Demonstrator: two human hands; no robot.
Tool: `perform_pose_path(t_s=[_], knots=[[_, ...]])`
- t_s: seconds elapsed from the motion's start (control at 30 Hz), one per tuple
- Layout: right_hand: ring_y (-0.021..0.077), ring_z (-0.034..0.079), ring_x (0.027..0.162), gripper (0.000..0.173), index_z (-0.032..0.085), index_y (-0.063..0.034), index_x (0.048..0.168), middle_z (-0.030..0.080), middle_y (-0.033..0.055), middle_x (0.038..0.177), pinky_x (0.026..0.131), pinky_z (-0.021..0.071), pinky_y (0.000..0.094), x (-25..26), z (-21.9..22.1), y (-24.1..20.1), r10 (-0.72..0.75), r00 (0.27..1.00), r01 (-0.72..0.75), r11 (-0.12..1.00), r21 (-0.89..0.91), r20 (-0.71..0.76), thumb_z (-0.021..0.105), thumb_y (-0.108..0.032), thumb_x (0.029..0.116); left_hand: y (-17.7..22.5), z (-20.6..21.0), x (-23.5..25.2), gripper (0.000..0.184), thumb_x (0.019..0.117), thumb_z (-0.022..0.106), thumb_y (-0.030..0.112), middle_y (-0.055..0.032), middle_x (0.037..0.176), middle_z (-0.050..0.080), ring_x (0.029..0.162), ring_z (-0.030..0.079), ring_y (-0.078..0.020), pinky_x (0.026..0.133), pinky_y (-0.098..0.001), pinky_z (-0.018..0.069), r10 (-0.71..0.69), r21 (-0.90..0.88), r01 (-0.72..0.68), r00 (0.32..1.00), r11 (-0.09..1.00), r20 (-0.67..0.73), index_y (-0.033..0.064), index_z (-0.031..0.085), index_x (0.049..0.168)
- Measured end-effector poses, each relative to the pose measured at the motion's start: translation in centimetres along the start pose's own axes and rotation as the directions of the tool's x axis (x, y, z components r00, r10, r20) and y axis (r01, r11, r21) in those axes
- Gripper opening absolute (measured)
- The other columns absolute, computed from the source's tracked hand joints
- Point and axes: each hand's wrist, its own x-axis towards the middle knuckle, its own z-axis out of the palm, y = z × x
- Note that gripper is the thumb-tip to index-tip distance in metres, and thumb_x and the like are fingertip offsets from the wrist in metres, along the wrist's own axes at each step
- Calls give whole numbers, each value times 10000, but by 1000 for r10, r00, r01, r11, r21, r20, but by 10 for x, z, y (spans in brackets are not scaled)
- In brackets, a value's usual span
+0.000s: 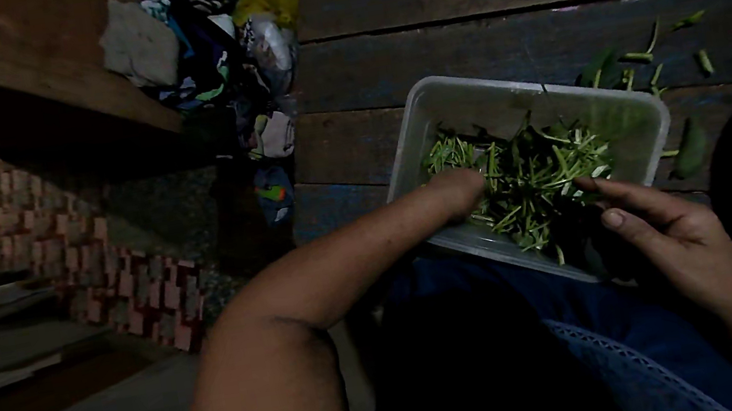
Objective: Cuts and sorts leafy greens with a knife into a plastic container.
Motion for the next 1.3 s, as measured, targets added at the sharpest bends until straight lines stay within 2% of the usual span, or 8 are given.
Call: perform_pose_path(t_s=[0.3, 0.4, 0.57, 0.63, 0.83, 0.93, 1.1, 1.3], knots=[[13, 646, 770, 442, 599, -118, 1393, 700, -47, 1041, 646, 560, 193, 0, 1, 0, -3, 1000, 3, 1000, -7, -12, 537, -363, 1031, -7, -3, -8, 159, 993, 605, 85, -221, 1116, 678, 1093, 646, -404, 925, -631, 513, 33, -51, -38, 994, 998, -105, -12, 715, 1052], [-5, 628, 754, 428, 601, -107, 1386, 690, -51, 1026, 639, 546, 179, -1, 3, -1, -8, 1000, 8, 1000, -16, -17, 537, -328, 1026, -13, -18, -37, 124, 988, 625, 69, -157, 960, 664, 892, 632, -251, 830, -447, 526, 127, -266, -191, 963, 945, -240, -34, 692, 972], [-52, 630, 999, 409, 605, -19, 1352, 686, -22, 1198, 875, 533, 147, 3, 15, -5, -177, 984, 178, 984, -33, 20, 521, -269, 1040, -13, -16, -66, 252, 933, 648, -66, -37, 861, 681, 669, 623, -48, 590, -185, 523, 73, -860, -367, 928, 353, -366, -22, 577, 1171], [-16, 621, 1096, 438, 583, 1, 1384, 670, 18, 1265, 951, 518, 173, 6, 20, -8, -256, 964, 258, 966, -17, 65, 513, -273, 1050, -4, -6, -67, 252, 941, 564, -114, -31, 868, 683, 652, 633, -63, 571, -192, 540, 72, -918, -386, 922, 93, -380, 43, 594, 1137], [31, 599, 1200, 563, 434, 32, 1507, 587, 87, 1425, 1016, 501, 203, 7, 29, -7, -336, 922, 338, 941, 22, 194, 546, -271, 1045, 16, 16, -57, 130, 1038, 479, 13, 14, 812, 630, 713, 623, -66, 685, -221, 557, 65, -898, -364, 918, -248, -390, 92, 581, 1029], [26, 617, 1157, 547, 461, 13, 1494, 627, 55, 1367, 986, 521, 205, 2, 25, -4, -326, 936, 328, 945, 5, 133, 558, -269, 1036, 26, 19, -52, 97, 1005, 527, -45, -6, 785, 646, 682, 628, -57, 648, -210, 549, -45, -917, -390, 921, -78, -388, 27, 575, 1047], [3, 644, 948, 449, 534, 2, 1422, 678, 4, 1172, 817, 562, 189, 4, 13, 1, -325, 939, 320, 946, -57, -110, 534, -238, 1043, 48, 23, -53, 324, 1063, 510, 114, -181, 1176, 675, 999, 674, -194, 912, -349, 550, 62, -691, -359, 907, 628, -416, -33, 591, 1340], [-19, 628, 839, 424, 539, 15, 1400, 683, -30, 1090, 714, 551, 162, 3, 10, 12, -355, 913, 357, 934, -29, -201, 531, -221, 1047, 4, 7, -54, 228, 1028, 550, 47, -200, 1199, 684, 1127, 666, -294, 1019, -457, 521, -20, -423, -292, 804, 858, -595, -21, 707, 1179]])
